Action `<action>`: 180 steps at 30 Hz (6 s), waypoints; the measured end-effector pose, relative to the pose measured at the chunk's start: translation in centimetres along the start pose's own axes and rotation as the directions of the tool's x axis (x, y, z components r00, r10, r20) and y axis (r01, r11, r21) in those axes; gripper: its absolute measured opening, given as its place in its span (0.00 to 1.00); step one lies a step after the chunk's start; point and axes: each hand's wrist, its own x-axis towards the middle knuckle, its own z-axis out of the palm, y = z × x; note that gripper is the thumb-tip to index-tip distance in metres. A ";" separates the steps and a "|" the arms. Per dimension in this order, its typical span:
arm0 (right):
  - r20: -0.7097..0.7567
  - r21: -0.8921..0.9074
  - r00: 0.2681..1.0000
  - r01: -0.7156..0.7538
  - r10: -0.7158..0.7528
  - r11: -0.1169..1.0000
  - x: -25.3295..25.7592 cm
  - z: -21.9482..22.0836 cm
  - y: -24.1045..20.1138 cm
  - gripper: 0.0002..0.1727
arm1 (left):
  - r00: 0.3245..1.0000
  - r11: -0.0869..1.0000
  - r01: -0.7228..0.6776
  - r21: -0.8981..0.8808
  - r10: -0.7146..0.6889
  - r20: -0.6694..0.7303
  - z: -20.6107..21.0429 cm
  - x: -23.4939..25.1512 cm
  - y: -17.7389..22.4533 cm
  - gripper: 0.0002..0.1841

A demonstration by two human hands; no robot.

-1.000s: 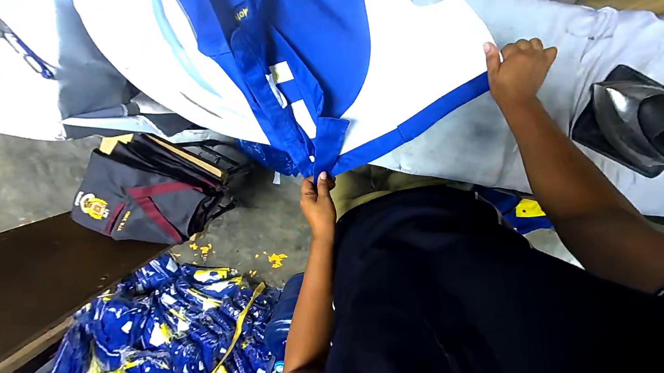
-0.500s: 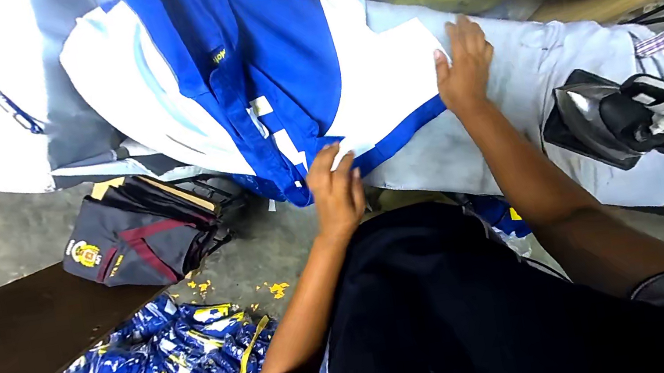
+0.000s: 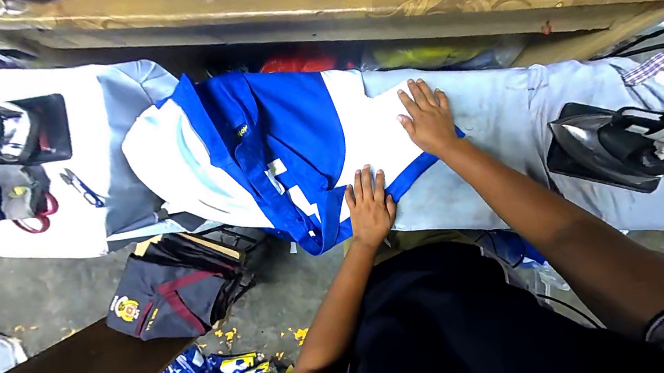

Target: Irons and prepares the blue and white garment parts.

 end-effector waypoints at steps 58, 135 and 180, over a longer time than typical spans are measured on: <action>-0.061 -0.013 0.989 -0.133 0.132 0.991 -8.4 4.7 -3.7 0.46 | 0.998 0.982 0.066 0.175 -0.068 0.006 0.3 13.4 -4.3 0.25; -0.061 -0.080 0.954 -0.299 0.295 0.951 -10.0 3.1 0.2 0.43 | 0.939 0.981 -0.195 0.019 0.181 0.293 -2.6 1.3 5.1 0.22; 0.176 0.145 0.935 -0.334 0.308 0.931 -12.1 -22.4 8.5 0.31 | 0.937 0.989 0.137 0.049 -0.145 0.318 0.9 1.2 9.6 0.29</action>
